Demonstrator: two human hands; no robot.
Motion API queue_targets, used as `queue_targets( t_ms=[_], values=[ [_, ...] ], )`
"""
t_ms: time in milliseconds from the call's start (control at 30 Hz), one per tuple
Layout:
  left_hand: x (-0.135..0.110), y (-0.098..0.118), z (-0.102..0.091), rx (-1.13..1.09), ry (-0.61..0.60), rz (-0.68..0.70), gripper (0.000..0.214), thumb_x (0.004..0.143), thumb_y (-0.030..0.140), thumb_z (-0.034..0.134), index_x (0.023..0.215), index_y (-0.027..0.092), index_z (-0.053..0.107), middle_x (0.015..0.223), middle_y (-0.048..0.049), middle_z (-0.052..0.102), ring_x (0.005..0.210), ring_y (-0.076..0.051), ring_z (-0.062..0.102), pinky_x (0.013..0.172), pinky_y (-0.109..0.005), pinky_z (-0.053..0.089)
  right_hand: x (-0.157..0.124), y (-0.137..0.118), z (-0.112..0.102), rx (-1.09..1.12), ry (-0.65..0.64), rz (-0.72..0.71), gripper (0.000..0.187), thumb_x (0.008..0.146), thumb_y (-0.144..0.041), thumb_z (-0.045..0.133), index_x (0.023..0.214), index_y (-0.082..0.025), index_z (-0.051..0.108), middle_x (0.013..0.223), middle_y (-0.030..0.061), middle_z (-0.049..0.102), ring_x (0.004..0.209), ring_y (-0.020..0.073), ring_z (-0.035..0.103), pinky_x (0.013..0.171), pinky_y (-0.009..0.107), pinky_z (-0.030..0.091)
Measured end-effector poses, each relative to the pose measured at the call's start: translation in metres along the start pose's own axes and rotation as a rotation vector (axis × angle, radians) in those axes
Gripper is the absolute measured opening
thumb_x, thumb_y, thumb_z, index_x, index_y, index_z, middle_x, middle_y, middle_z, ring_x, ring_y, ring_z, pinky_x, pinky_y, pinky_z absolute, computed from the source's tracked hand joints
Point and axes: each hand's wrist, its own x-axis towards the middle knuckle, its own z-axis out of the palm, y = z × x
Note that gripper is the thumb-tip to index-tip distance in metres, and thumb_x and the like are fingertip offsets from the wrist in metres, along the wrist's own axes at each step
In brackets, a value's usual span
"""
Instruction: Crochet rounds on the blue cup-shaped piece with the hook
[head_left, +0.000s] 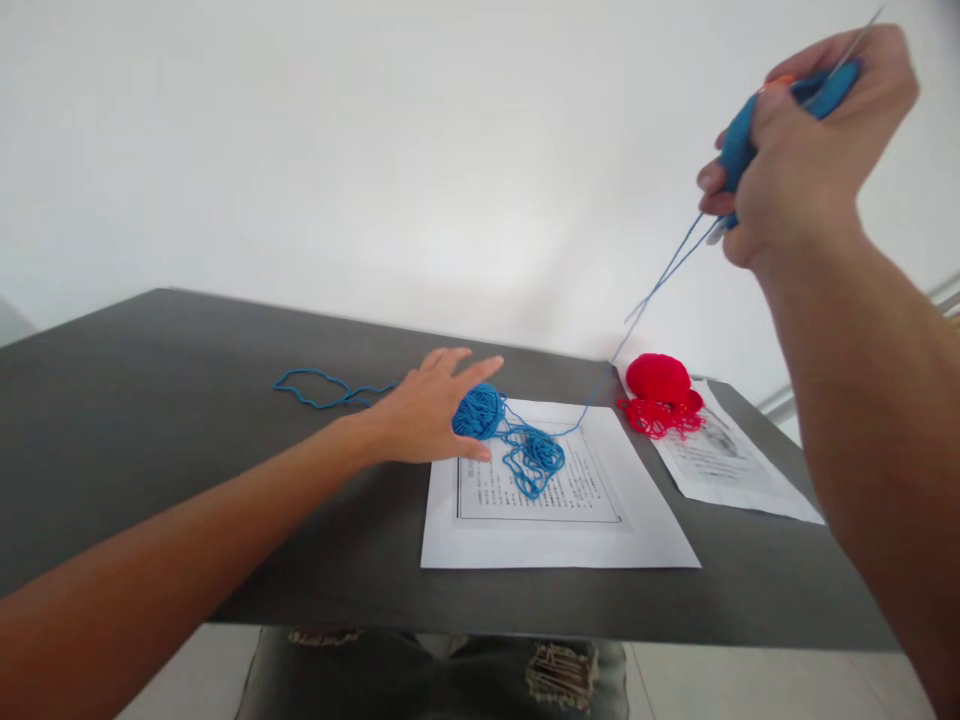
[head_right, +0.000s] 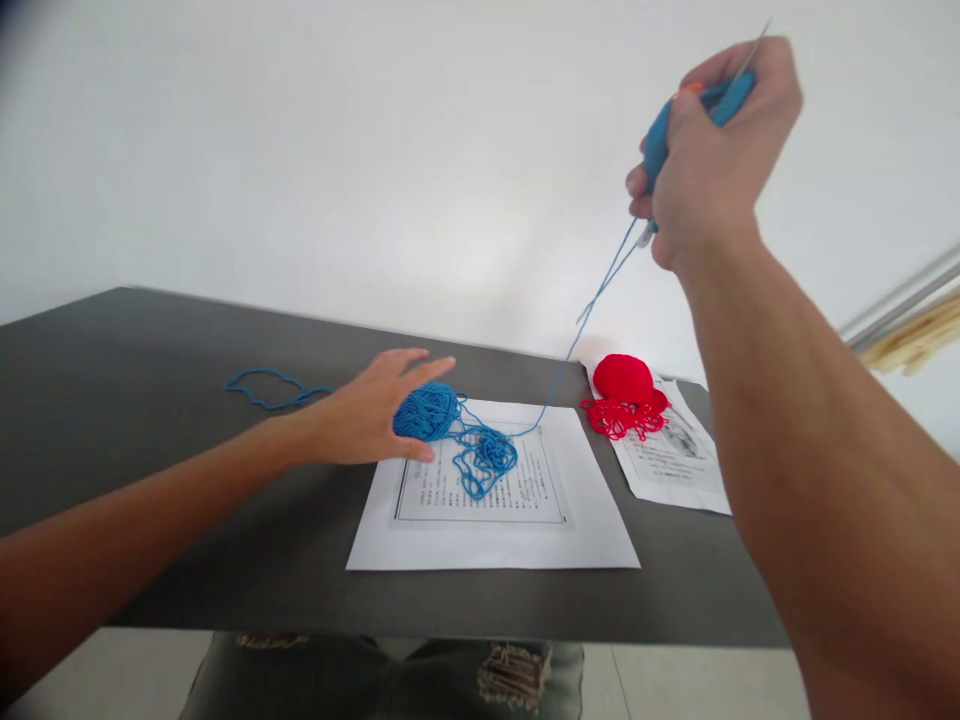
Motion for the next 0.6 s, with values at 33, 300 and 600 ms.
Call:
queue_targets(
  t_ms=[33, 300, 600],
  values=[
    [0.009, 0.002, 0.010, -0.009, -0.056, 0.006, 0.085, 0.063, 0.047, 0.088, 0.141, 0.027, 0.060, 0.154, -0.0182, 0.053, 0.144, -0.045, 0.043, 0.111, -0.063, 0.040, -0.006, -0.002, 0.004, 0.016, -0.014, -0.014, 0.022, 0.088, -0.006, 0.047, 0.089, -0.028, 0.047, 0.062, -0.0039, 0.049, 0.045, 0.0157, 0.054, 0.035, 0.026, 0.025],
    [0.033, -0.012, -0.064, -0.142, 0.144, -0.145, 0.019, 0.068, 0.029, 0.084, 0.080, 0.017, 0.075, 0.068, -0.0005, 0.071, 0.068, -0.019, 0.064, 0.071, -0.037, 0.055, -0.009, -0.012, -0.017, 0.039, -0.014, -0.020, 0.023, 0.087, -0.005, 0.046, 0.087, -0.028, 0.048, 0.060, -0.0045, 0.050, 0.044, 0.0147, 0.055, 0.035, 0.025, 0.027],
    [0.014, -0.024, -0.211, -0.210, 0.938, -0.453, 0.035, 0.093, 0.021, 0.070, 0.122, 0.004, 0.058, 0.113, -0.0071, 0.067, 0.085, -0.010, 0.067, 0.076, -0.034, 0.062, -0.016, -0.013, -0.053, -0.067, 0.052, -0.031, 0.019, 0.087, -0.009, 0.054, 0.093, -0.028, 0.051, 0.065, -0.0022, 0.050, 0.050, 0.0190, 0.060, 0.041, 0.030, 0.037]
  ],
)
